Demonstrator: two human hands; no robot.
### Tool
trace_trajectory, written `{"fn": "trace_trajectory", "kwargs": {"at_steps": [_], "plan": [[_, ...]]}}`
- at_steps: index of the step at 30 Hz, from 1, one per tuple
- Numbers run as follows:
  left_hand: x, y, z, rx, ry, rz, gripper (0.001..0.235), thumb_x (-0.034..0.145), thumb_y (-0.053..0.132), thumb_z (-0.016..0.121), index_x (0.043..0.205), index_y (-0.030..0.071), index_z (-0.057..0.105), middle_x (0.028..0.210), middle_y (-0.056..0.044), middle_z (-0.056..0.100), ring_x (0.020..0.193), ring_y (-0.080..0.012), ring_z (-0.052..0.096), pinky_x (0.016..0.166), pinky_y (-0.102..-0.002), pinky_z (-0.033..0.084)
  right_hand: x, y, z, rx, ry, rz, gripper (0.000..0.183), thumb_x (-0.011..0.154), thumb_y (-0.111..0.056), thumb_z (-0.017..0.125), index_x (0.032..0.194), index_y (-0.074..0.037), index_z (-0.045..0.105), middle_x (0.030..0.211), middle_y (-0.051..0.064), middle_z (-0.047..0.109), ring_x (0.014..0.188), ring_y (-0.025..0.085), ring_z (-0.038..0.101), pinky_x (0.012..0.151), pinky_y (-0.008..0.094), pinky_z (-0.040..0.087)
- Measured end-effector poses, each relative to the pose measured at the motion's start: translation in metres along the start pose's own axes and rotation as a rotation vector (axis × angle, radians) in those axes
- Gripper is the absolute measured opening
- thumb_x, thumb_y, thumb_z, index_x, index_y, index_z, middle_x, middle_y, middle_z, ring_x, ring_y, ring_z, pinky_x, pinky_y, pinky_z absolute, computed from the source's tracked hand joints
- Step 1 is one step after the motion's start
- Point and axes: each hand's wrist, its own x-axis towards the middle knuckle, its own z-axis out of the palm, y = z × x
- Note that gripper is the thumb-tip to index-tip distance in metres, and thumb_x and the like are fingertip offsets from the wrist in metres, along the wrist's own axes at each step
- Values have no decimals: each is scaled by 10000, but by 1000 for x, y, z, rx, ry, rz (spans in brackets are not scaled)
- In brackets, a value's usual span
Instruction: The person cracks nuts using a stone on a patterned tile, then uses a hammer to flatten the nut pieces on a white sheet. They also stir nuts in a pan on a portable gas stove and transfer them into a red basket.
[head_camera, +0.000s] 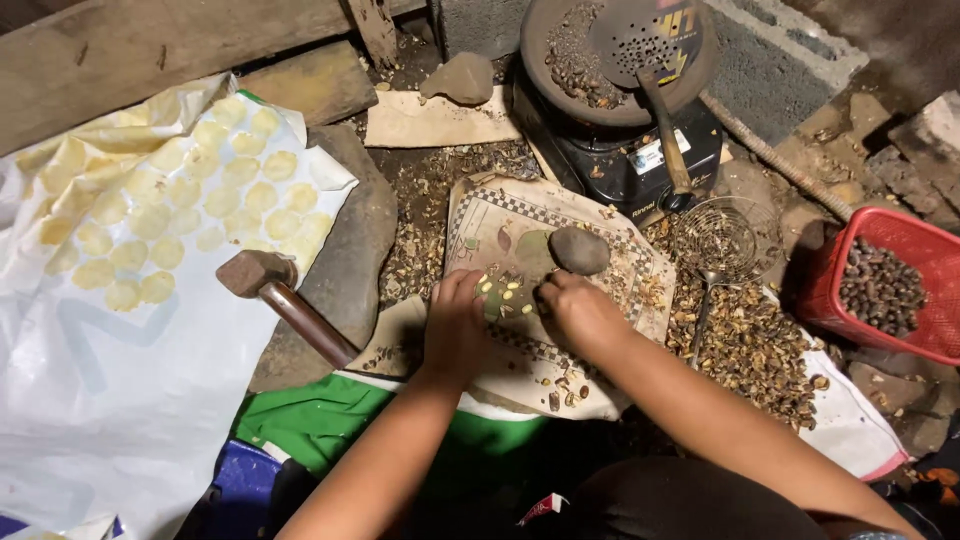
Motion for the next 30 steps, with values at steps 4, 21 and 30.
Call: {"fn": "trace_trajectory", "kwargs": {"at_steps": [4,21,30], "plan": [[7,-36,30,49,-17,17,361,1030,505,478,1279,286,621,1177,52,557,1074,-227,620,943,-380,515,-2,-5,-18,-100,23,7,162,871,-223,626,1005,-134,650,885,72,641,750,310,736,659,418,615],[33,-12,7,-24,-123,-194,423,865,124,785,1219,160,557,1139,-121,581,1055,-340,677,912,-458,568,54,-40,-28,296,-108,87,170,938,-254,553,1023,-135,639,992,153,659,875,399,726,755,500,607],[36,-41,31,269,-259,-26,270,894,209,758,1133,278,653,1086,17,576,1114,-212,637,946,-341,567,27,-42,-51,556,-222,332,104,877,-299,638,955,-242,677,894,100,746,911,335,746,780,419,600]]}}
